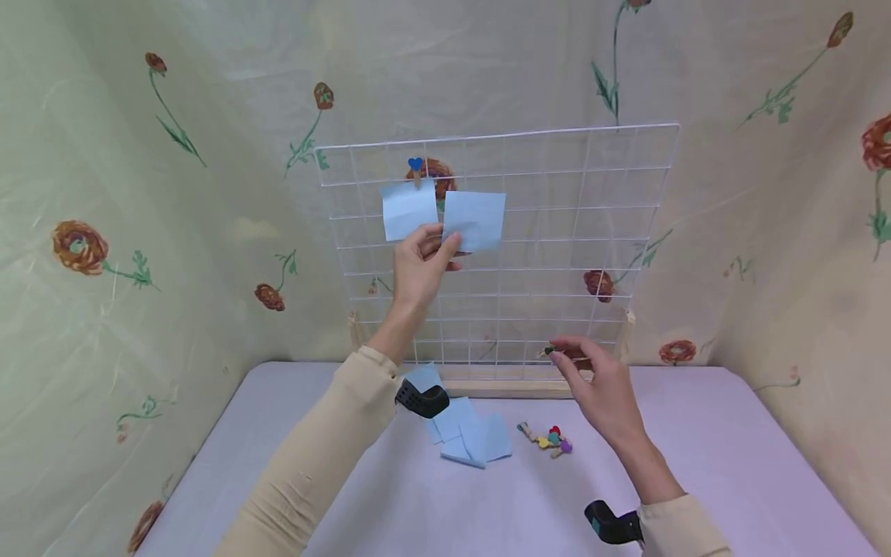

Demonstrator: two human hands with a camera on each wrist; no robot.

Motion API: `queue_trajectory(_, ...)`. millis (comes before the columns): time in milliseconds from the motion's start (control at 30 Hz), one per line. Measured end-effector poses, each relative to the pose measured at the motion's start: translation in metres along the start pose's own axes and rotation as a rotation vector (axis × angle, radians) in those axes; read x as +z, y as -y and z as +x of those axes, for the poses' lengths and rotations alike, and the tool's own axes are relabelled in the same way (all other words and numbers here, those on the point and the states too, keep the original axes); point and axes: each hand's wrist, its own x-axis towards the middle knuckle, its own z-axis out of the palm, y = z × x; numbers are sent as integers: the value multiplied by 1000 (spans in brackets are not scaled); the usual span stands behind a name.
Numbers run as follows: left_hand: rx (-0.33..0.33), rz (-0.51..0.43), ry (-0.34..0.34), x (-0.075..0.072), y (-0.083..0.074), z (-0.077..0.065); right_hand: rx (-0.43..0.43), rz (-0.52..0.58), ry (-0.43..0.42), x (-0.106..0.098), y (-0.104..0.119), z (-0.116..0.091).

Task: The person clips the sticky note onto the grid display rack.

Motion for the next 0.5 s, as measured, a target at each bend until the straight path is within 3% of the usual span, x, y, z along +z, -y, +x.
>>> queue_trajectory(233,-35,-32,-44,5,30,13,-50,-24,6,-7,5,15)
queue_trajectory(500,-33,-30,-54,8,30,20,-127,-50,0,-21,16,33)
